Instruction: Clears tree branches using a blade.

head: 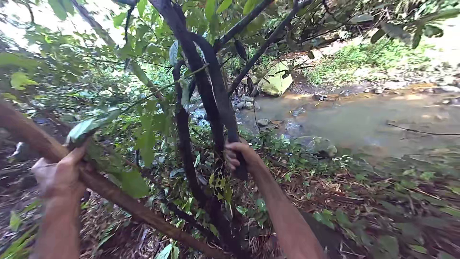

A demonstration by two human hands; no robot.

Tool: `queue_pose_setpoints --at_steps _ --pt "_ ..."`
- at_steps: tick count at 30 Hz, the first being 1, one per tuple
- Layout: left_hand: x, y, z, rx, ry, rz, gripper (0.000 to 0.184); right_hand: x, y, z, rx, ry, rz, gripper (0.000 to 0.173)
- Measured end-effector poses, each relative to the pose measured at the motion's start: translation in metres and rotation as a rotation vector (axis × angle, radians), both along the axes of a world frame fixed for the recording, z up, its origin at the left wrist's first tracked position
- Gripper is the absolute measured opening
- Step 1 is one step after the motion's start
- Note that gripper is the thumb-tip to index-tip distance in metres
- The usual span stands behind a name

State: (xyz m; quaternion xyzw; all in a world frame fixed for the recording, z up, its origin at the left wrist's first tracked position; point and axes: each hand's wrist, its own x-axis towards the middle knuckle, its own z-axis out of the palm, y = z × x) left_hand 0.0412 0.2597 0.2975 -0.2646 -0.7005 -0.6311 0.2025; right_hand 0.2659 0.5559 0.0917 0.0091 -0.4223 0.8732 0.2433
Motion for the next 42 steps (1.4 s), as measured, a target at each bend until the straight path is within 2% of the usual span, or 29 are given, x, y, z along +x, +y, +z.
queue_pose_setpoints --at_steps 3,6,8,10,12,16,18,20,23,27,30,34,36,40,42 --pt "0.004 0.006 -0.013 -0.026 -0.037 0.017 0.017 0.028 -0.004 -0.007 0.003 -0.059 -0.153 0.018" --pt "0.004 0.006 -0.021 -0.051 -0.046 0.029 0.015 0.015 -0.014 0.003 -0.116 0.064 -0.325 0.007" --pt "-0.001 0.004 -0.024 -0.059 -0.049 0.026 0.015 -0.004 -0.015 0.015 -0.167 0.134 -0.362 0.008" --pt "-0.007 0.003 -0.027 -0.067 -0.049 0.019 0.015 -0.025 -0.018 0.027 -0.145 0.081 -0.313 0.007" --pt "-0.011 0.000 -0.028 -0.069 -0.047 0.020 0.015 -0.041 -0.028 0.036 -0.101 -0.020 -0.162 0.008" --pt "-0.025 -0.027 -0.037 -0.060 -0.072 0.110 0.023 -0.025 -0.014 0.035 -0.085 -0.006 -0.030 0.008" --pt "-0.026 -0.049 -0.047 -0.057 -0.099 0.164 0.030 -0.011 -0.009 0.043 0.014 -0.122 -0.169 0.008" --pt "-0.020 -0.074 -0.060 -0.023 -0.131 0.174 0.037 -0.003 -0.009 0.051 0.197 -0.331 -0.384 0.021" --pt "-0.014 -0.111 -0.076 0.047 -0.120 0.096 0.025 -0.005 -0.013 0.033 0.354 -0.476 -0.610 0.039" --pt "0.007 -0.151 -0.066 -0.010 -0.243 -0.004 0.008 0.007 -0.042 -0.016 0.320 -0.425 -0.809 0.033" --pt "0.009 -0.170 -0.067 -0.046 -0.320 -0.182 0.012 0.027 -0.066 -0.055 0.241 -0.427 -0.926 0.031" --pt "0.037 -0.147 -0.079 -0.107 -0.334 -0.243 0.033 0.060 -0.094 -0.088 0.172 -0.489 -1.045 0.036" --pt "0.039 -0.127 -0.093 -0.161 -0.374 -0.293 0.030 0.079 -0.106 -0.095 0.163 -0.523 -1.097 0.033" --pt "0.029 -0.078 -0.121 -0.269 -0.347 -0.553 0.029 0.117 -0.118 -0.101 0.189 -0.610 -1.186 0.032" --pt "0.020 -0.060 -0.137 -0.308 -0.338 -0.698 0.056 0.133 -0.122 -0.100 0.195 -0.652 -1.205 0.034"
